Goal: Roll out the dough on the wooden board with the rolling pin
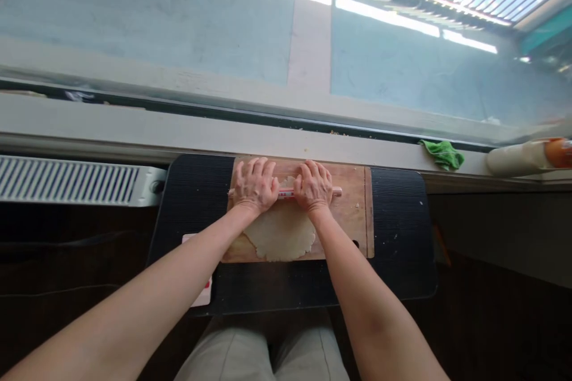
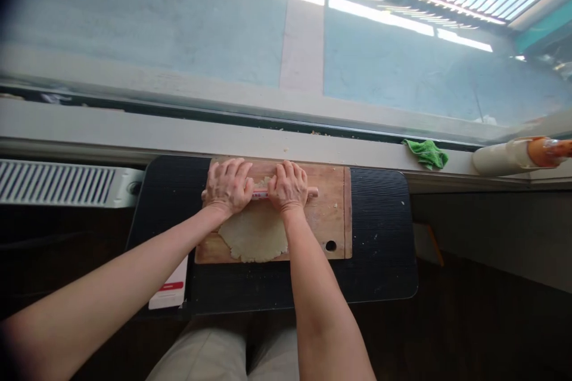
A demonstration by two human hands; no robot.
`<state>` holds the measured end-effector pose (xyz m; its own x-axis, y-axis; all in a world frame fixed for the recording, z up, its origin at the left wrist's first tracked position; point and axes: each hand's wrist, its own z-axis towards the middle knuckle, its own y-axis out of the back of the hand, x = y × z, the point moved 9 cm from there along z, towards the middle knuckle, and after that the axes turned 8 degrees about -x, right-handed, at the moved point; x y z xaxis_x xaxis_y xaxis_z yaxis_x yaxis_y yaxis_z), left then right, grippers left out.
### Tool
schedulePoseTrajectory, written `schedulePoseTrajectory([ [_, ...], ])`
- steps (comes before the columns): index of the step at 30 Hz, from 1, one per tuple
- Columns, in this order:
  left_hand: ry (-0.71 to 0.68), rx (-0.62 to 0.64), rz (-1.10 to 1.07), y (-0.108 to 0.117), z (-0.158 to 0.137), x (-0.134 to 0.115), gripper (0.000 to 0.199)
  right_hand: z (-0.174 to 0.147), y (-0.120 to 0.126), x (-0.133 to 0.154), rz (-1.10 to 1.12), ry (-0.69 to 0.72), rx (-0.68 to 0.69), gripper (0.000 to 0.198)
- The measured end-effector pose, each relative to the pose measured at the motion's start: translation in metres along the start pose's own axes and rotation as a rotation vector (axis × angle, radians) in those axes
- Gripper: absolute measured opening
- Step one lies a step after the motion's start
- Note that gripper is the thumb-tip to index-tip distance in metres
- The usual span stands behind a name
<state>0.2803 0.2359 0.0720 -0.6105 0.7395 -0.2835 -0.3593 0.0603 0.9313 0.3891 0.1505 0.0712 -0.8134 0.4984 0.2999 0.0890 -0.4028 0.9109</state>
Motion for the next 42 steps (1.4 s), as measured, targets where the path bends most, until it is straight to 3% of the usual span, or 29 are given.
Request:
schedulePoseTrajectory([
  [4, 0.039, -0.015, -0.016, -0.005, 0.014, 0.009, 0.045, 0.015, -0.006, -0.002, -0.022, 0.002, 0.025, 0.03],
  [7, 0.156, -0.048, -0.015, -0.01, 0.025, 0.024, 0.047, 0.027, -0.012, -0.005, -0.038, -0.033, 0.07, 0.037],
  [12, 0.322, -0.143, 0.009, -0.003, 0.007, 0.03, 0.046, 0.007, -0.008, -0.004, -0.039, -0.043, 0.117, 0.045],
  [17, 0.294, -0.163, 0.016, 0.006, -0.021, 0.016, 0.048, -0.019, 0.001, 0.002, 0.006, 0.048, 0.093, 0.042],
  [26, 0.291, -0.12, 0.044, -0.008, 0.025, 0.031, 0.048, 0.03, -0.018, 0.0, -0.011, 0.073, 0.11, 0.043],
  [35, 0.257, -0.121, 0.04, 0.009, -0.017, 0.011, 0.04, -0.012, -0.004, 0.008, 0.006, 0.154, 0.138, 0.041],
  [42, 0.239, -0.125, 0.05, 0.004, 0.009, 0.019, 0.04, 0.012, -0.012, 0.009, 0.0, 0.185, 0.108, 0.034],
])
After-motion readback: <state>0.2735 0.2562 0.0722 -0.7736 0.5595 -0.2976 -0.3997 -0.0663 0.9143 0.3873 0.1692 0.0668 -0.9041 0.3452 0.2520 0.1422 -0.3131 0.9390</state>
